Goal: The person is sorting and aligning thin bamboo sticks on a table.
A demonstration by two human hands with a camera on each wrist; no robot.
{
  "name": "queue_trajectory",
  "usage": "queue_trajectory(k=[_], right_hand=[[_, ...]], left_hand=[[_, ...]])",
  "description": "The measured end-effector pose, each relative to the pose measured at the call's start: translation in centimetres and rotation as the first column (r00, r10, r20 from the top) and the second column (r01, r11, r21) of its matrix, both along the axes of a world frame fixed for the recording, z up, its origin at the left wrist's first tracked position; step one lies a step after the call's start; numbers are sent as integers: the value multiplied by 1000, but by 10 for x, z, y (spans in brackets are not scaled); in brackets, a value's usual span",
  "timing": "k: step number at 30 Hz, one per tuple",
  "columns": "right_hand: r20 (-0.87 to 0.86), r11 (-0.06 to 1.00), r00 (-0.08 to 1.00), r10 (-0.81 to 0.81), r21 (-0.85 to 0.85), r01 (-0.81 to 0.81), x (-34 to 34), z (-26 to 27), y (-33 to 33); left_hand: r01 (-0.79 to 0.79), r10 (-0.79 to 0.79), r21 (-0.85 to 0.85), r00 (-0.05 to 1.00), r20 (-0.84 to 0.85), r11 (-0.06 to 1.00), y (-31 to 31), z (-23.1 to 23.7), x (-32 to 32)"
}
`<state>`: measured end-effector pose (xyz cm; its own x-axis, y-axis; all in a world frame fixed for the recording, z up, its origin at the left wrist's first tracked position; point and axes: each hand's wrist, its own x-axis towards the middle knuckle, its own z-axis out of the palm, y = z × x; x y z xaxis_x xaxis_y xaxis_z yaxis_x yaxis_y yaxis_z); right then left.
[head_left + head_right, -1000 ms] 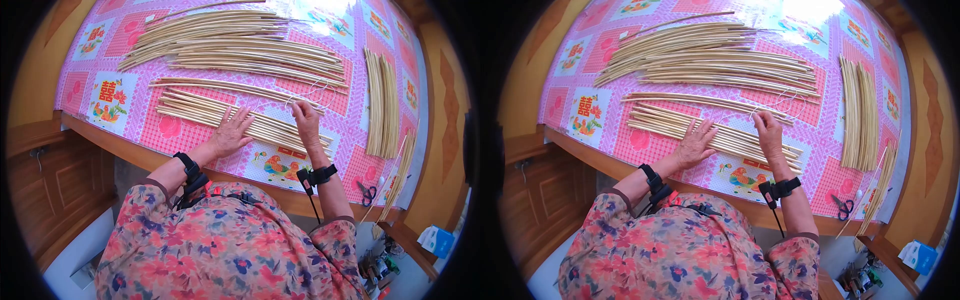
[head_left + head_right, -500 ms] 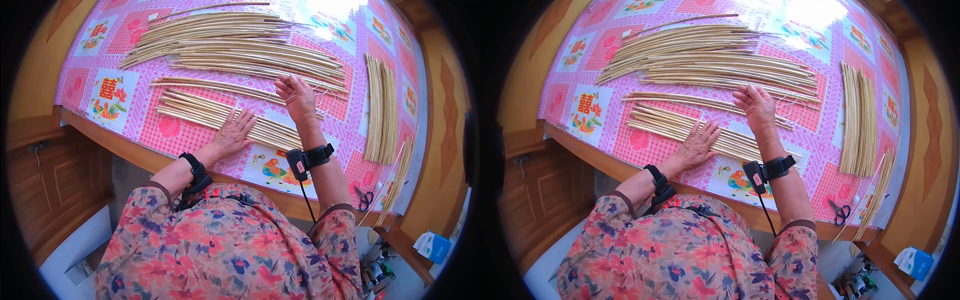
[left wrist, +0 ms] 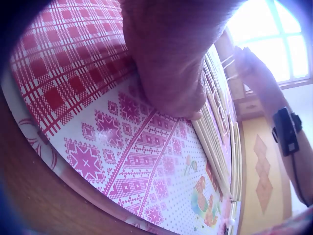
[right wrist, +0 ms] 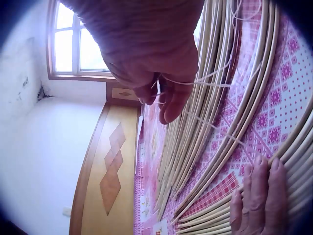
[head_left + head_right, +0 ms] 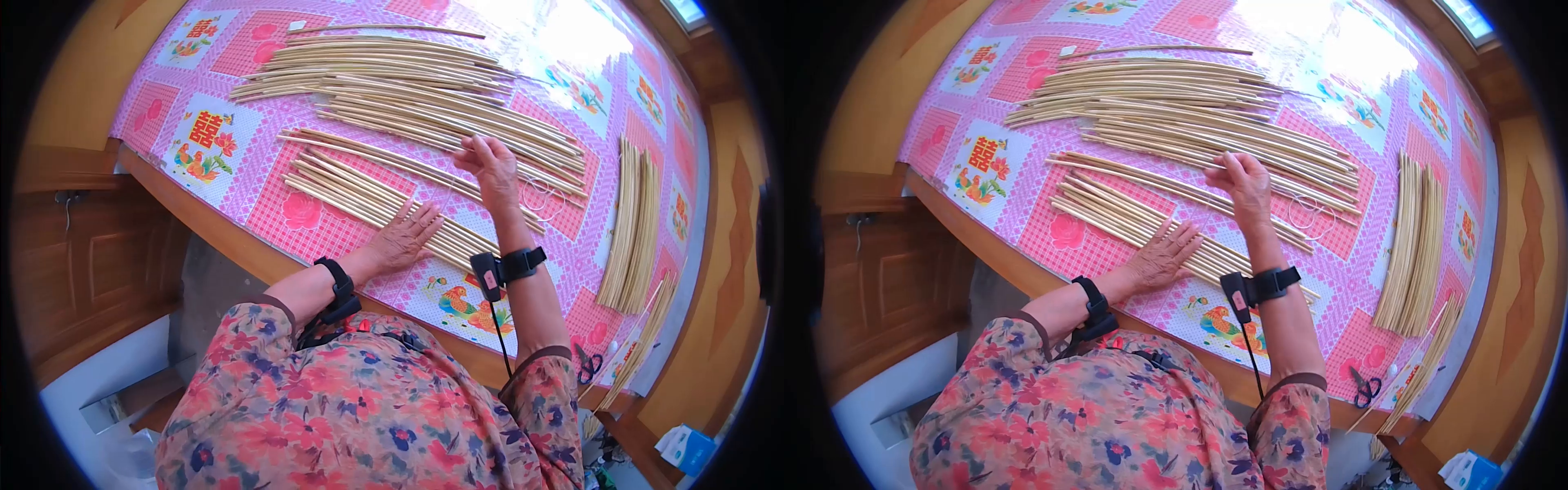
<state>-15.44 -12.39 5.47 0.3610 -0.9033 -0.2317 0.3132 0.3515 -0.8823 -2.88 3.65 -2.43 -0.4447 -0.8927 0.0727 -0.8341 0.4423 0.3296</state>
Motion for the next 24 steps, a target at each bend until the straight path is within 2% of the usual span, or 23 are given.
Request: queue_trajectory(k=[1, 2, 3, 4, 5, 7, 8, 10, 12, 15, 18, 19, 20, 22, 23, 24], right_hand=[[-239, 995, 969, 59, -59, -75, -9, 8, 0], [-469, 982, 879, 91, -103, -157, -20, 16, -1], [-705, 945, 700, 115, -140, -297, -32, 23, 1], [-884, 894, 458, 92, -129, -430, -46, 30, 4], [-890, 895, 448, 87, -128, -428, -66, 31, 5], [-965, 720, 209, 160, -31, -693, -110, 32, 16], [-968, 737, 196, 158, -17, -676, -128, 37, 26], [-998, 712, -6, 59, 46, -700, -156, 57, 44], [-998, 721, -25, 62, 62, -690, -184, 63, 53], [-993, 660, -111, 37, 108, -744, -207, 66, 71], [-990, 700, -143, -11, 94, -708, -218, 71, 79], [-997, 720, -62, -53, 5, -694, -226, 75, 77], [-997, 722, -60, -48, 7, -692, -235, 75, 73], [-987, 838, 102, -125, -159, -522, -250, 74, 64], [-978, 824, 78, -191, -203, -528, -254, 75, 62], [-979, 824, 81, -185, -199, -531, -249, 76, 64]], left_hand=[[7, -7, -12, 1000, -11, 1000, 0, -1, 0], [16, -17, -26, 1000, -23, 1000, 0, -1, 1], [15, -15, -12, 1000, -13, 1000, 0, 2, 1], [13, -13, -22, 1000, -19, 1000, -1, 0, 2], [4, -5, -33, 1000, -26, 999, -1, -3, 2], [15, -15, -24, 1000, 5, 1000, 2, -4, 2], [39, -39, -21, 999, -13, 999, 4, -1, 3], [37, -37, -8, 999, 2, 999, 7, 3, 3], [54, -54, 15, 998, -9, 998, 13, 5, 3], [67, -68, 48, 997, 23, 997, 22, 11, 8], [92, -94, 33, 994, 50, 995, 30, 11, 10], [96, -97, 21, 994, 42, 995, 31, 9, 11], [97, -97, 12, 995, 35, 995, 34, 7, 11], [87, -87, -2, 995, 51, 996, 35, 8, 11], [87, -87, -7, 995, 52, 996, 35, 8, 11], [88, -88, -9, 995, 51, 996, 34, 7, 11]])
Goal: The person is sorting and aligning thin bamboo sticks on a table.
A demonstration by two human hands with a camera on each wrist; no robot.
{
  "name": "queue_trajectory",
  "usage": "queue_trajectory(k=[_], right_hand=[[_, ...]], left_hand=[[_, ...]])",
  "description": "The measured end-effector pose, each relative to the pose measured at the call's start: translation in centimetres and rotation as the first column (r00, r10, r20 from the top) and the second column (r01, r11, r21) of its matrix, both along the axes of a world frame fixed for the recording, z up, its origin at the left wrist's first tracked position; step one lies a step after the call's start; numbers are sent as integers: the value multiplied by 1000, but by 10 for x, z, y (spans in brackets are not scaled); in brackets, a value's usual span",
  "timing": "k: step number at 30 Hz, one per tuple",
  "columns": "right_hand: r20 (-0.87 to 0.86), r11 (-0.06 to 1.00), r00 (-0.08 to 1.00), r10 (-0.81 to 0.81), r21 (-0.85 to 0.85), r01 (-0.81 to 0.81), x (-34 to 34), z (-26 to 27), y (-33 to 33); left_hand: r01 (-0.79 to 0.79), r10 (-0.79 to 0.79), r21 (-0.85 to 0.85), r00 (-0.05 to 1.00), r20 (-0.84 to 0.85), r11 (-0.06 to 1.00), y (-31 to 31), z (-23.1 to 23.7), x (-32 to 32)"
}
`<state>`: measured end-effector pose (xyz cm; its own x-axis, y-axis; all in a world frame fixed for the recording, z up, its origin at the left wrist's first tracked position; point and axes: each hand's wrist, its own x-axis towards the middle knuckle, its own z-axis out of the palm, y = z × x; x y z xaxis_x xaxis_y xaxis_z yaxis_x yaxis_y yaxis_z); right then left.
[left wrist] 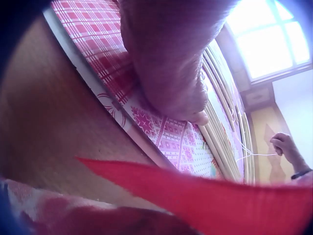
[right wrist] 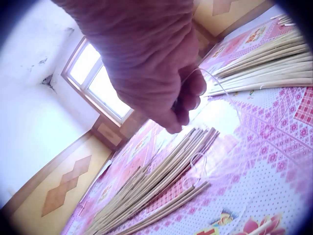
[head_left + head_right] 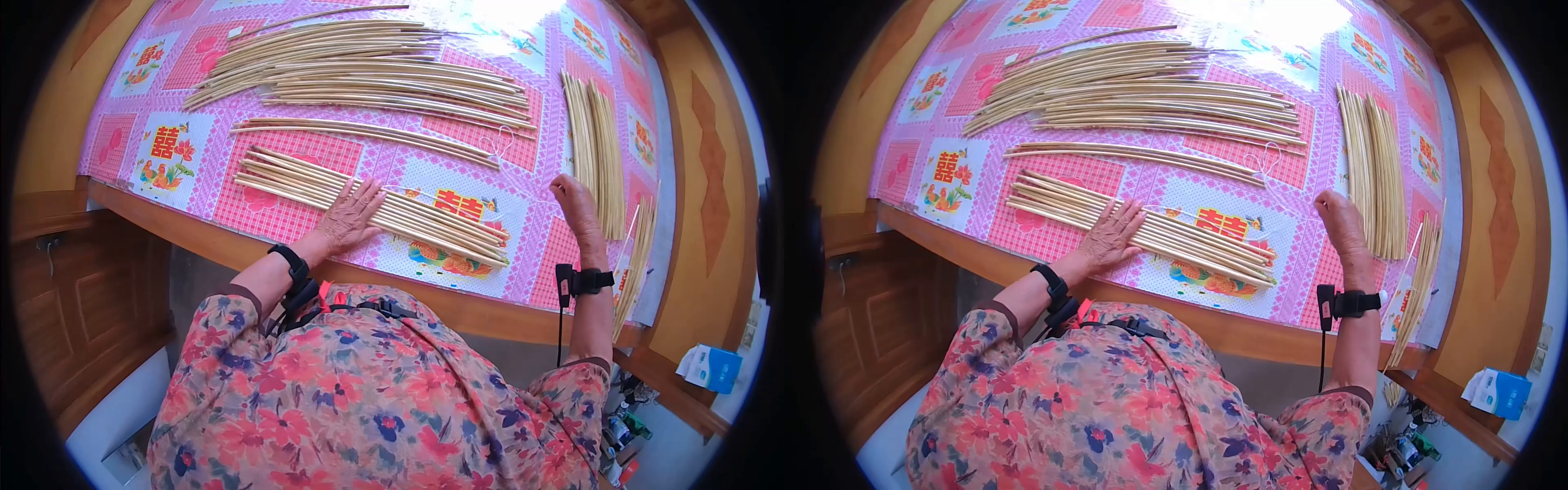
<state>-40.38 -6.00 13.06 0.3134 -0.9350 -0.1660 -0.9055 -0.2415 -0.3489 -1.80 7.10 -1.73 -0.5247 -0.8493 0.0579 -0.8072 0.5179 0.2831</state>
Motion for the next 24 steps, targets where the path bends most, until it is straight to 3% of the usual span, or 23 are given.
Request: queue_trajectory(k=[2, 4, 5, 6, 7, 11, 13, 14, 16, 24], right_hand=[[87, 961, 988, 129, -258, -103, 22, -3, 9], [442, 995, 895, -60, 93, 21, 61, -23, 42], [523, 953, 833, -179, 303, 14, 83, -31, 65], [571, 931, 810, -132, 352, -96, 94, -56, 82], [566, 917, 823, -48, 351, -188, 105, -66, 95], [524, 918, 851, 22, 328, -225, 111, -107, 111], [472, 955, 873, 126, 181, -236, 113, -112, 109], [480, 951, 868, 126, 190, -243, 114, -119, 112], [417, 933, 841, 346, -60, -354, 111, -126, 114], [371, 945, 870, 325, -163, -284, 118, -131, 123]], left_hand=[[-4, 4, 15, 1000, -1, 1000, 0, 0, 1], [4, -4, -4, 1000, 2, 1000, 0, 1, 0], [8, -8, -3, 1000, -6, 1000, -1, 0, 0], [0, 0, 1, 1000, -5, 1000, -1, 0, 0], [-3, 3, 10, 1000, 8, 1000, 0, 1, 0], [-3, 2, 19, 1000, 29, 1000, 0, 3, 1], [-4, 3, 23, 999, 39, 1000, 0, 1, -2], [-5, 4, 32, 1000, 24, 999, 2, -1, -1], [-7, 6, 30, 1000, 6, 1000, -1, 0, 0], [-12, 12, -10, 998, 54, 1000, 2, -5, 1]])
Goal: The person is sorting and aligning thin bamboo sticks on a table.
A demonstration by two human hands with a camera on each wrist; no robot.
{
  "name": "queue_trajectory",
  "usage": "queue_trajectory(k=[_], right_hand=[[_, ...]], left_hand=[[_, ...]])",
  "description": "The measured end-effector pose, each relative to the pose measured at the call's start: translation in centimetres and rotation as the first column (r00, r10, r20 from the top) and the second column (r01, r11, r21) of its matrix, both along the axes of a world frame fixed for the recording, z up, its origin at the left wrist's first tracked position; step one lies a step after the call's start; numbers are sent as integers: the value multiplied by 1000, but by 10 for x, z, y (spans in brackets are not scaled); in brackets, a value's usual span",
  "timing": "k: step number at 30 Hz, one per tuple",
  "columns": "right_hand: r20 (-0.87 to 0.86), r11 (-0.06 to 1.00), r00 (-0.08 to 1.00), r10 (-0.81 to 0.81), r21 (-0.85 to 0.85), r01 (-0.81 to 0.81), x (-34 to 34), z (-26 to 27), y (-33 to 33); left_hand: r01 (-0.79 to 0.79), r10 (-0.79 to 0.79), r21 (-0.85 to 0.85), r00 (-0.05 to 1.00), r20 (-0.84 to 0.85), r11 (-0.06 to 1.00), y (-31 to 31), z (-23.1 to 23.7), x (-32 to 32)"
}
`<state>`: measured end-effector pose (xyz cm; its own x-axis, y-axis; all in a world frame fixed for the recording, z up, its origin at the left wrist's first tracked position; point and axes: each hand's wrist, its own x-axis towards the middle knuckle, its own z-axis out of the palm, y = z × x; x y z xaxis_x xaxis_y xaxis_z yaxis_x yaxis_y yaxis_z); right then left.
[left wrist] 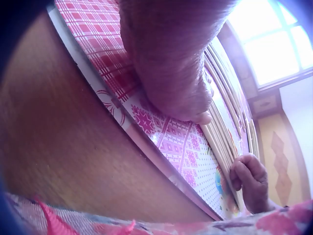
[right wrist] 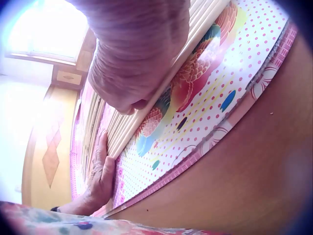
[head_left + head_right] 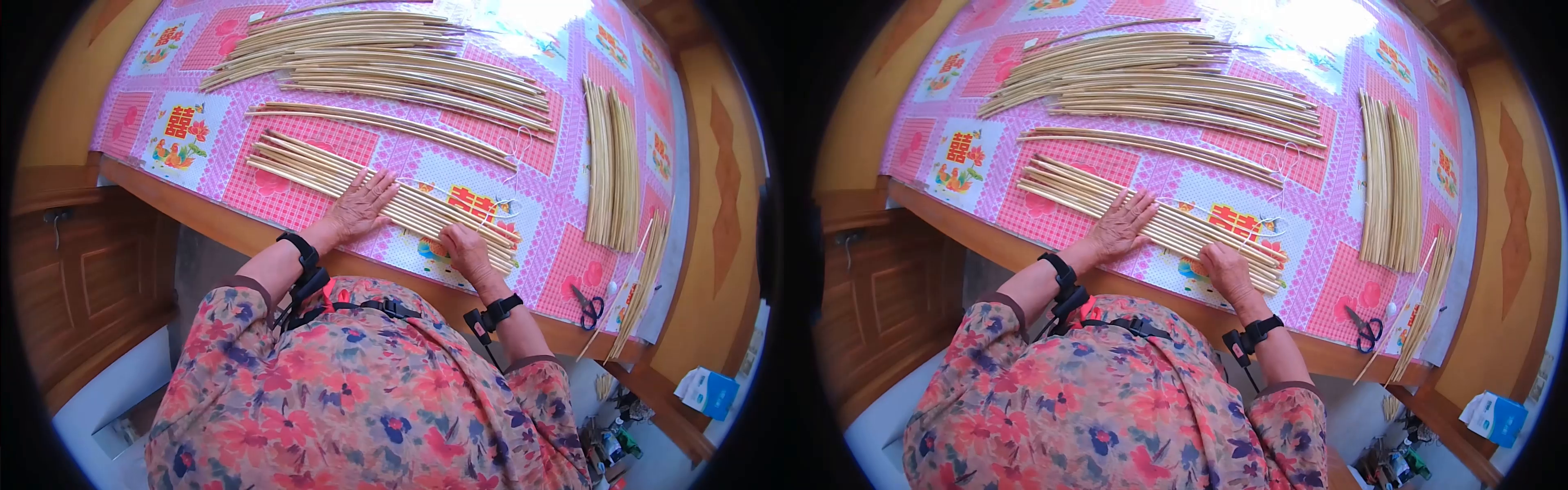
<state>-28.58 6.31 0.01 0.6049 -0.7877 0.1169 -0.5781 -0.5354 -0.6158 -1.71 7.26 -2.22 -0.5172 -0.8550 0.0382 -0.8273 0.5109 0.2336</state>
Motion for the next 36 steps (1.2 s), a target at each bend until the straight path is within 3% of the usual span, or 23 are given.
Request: queue_trajectory(k=[4, 11, 13, 14, 16, 18, 20, 22, 24, 25, 28, 29, 32, 36], right_hand=[[-25, 999, 999, -23, -27, 23, -1, 2, 6], [-46, 1000, 999, -20, -3, 20, 4, 8, -3], [-55, 992, 998, -6, 123, 12, 3, 13, -6], [-56, 995, 998, -7, 103, 12, 4, 17, -13], [-32, 947, 992, -120, 295, 124, 6, 36, -15], [-19, 941, 992, -125, 315, 125, 4, 38, -16], [17, 961, 989, -145, 240, 137, 3, 41, -24], [-7, 935, 982, -187, 304, 180, 9, 58, -35], [41, 969, 985, -170, 188, 160, 10, 63, -43], [44, 959, 977, -211, 204, 198, 12, 66, -52], [74, 962, 967, -243, 145, 231, 15, 73, -63], [70, 961, 966, -248, 139, 237, 14, 71, -64], [56, 958, 958, -280, 74, 276, 21, 84, -71], [-64, 964, 962, -264, -24, 263, 24, 74, -85]], left_hand=[[-7, 7, -12, 1000, 29, 1000, 3, -5, -4], [0, 1, 16, 998, -68, 1000, -2, 5, -1], [-2, 3, 16, 997, -71, 1000, 4, 3, -1], [-2, 3, 7, 997, -76, 1000, -1, 3, 0], [0, 2, 25, 996, -87, 1000, -3, 14, -2], [-21, 30, 87, 993, -112, 996, -3, 22, -3], [-19, 32, 97, 990, -138, 995, -4, 23, -3], [-16, 32, 98, 987, -159, 995, -9, 30, -2], [-40, 71, 174, 982, -178, 984, -10, 37, -5], [-74, 85, 58, 974, -208, 996, -14, 38, -4], [-74, 98, 83, 939, -329, 994, -38, 44, 9], [-112, 86, -50, 926, -368, 992, -38, 45, 6], [-237, 219, -18, 922, -320, 971, -73, 55, 26], [-269, 244, -117, 950, -195, 956, -111, 38, 46]])
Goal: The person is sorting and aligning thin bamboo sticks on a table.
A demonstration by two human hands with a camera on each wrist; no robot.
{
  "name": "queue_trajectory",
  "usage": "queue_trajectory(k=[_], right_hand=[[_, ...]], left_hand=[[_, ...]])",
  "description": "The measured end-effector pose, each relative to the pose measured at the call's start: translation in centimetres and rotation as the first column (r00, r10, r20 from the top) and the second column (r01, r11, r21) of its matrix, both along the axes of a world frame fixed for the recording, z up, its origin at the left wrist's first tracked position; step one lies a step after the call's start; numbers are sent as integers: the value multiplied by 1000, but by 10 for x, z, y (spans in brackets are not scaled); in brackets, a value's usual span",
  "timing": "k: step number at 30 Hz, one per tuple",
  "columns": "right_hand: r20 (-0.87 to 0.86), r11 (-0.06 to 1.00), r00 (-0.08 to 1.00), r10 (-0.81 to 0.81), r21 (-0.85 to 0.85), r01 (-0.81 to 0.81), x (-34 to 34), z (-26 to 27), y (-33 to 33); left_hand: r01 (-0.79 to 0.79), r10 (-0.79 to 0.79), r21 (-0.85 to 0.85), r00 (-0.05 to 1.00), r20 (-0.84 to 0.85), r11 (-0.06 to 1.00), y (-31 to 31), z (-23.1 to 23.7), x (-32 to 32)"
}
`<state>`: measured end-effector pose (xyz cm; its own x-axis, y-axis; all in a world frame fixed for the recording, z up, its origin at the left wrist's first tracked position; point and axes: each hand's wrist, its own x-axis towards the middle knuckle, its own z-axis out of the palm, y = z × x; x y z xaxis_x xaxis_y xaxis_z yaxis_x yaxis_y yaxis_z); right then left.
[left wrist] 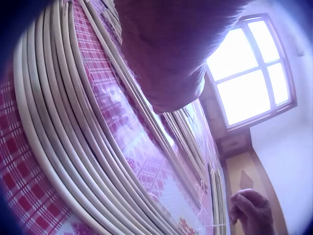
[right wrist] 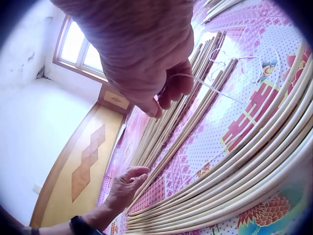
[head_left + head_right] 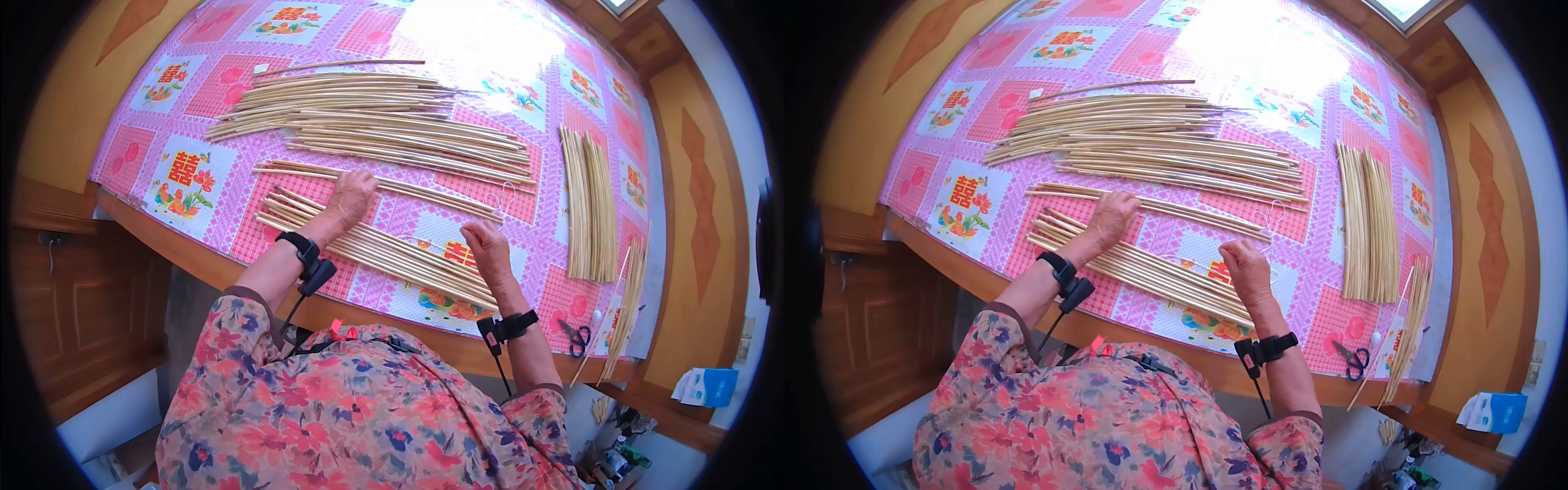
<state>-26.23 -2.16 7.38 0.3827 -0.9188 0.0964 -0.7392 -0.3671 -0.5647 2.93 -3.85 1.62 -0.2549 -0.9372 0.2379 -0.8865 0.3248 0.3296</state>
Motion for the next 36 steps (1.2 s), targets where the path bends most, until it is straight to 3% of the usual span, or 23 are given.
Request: queue_trajectory(k=[1, 2, 4, 6, 8, 11, 14, 24, 27, 29, 31, 32, 33, 35, 36], right_hand=[[-162, 999, 987, 14, -37, -20, 3, -7, -2], [-166, 1000, 986, 12, 17, -9, 1, -10, -3], [-220, 998, 976, 5, -65, -20, -2, -27, -11], [-207, 995, 978, -3, -95, -17, -3, -36, -15], [-201, 992, 979, -28, -126, 3, -3, -41, -18], [-224, 994, 972, 70, -61, -85, 4, -43, -18], [-244, 993, 965, 99, -36, -111, 6, -56, -16], [-237, 978, 971, 39, -188, -85, -13, -69, -38], [-224, 994, 972, -76, -98, 55, -31, -64, -35], [-75, 961, 958, -278, -33, 276, -61, -55, -36], [150, 810, 800, -581, 17, 586, -111, -49, -44], [259, 713, 702, -663, -67, 698, -138, -34, -48], [484, 536, 542, -687, -166, 828, -152, -8, -50], [522, 215, 352, -777, -307, 927, -180, 55, -47], [569, 146, 391, -723, -428, 892, -186, 80, -45]], left_hand=[[-11, 12, -23, 999, 49, 1000, -11, -2, 1], [-31, 35, -38, 994, 103, 999, -12, -5, 3], [-16, 22, -69, 996, 85, 998, -20, -10, 1], [-24, 38, -72, 980, 197, 997, -21, -17, 2], [-3, 16, -84, 989, 149, 996, -22, -22, 2], [-10, 11, -27, 1000, 22, 1000, -25, -20, 6], [0, -3, 64, 999, 48, 998, -30, -4, 7], [130, -120, -149, 990, 80, 980, -54, -17, 12], [165, -147, -141, 981, 126, 976, -49, -16, 13], [163, -149, -143, 983, 103, 976, -45, -15, 13], [156, -146, -121, 985, 88, 980, -43, -15, 14], [154, -144, -121, 986, 87, 981, -43, -17, 14], [151, -141, -128, 987, 80, 980, -43, -18, 14], [152, -143, -132, 987, 74, 979, -41, -18, 15], [148, -140, -101, 986, 89, 984, -41, -17, 14]])
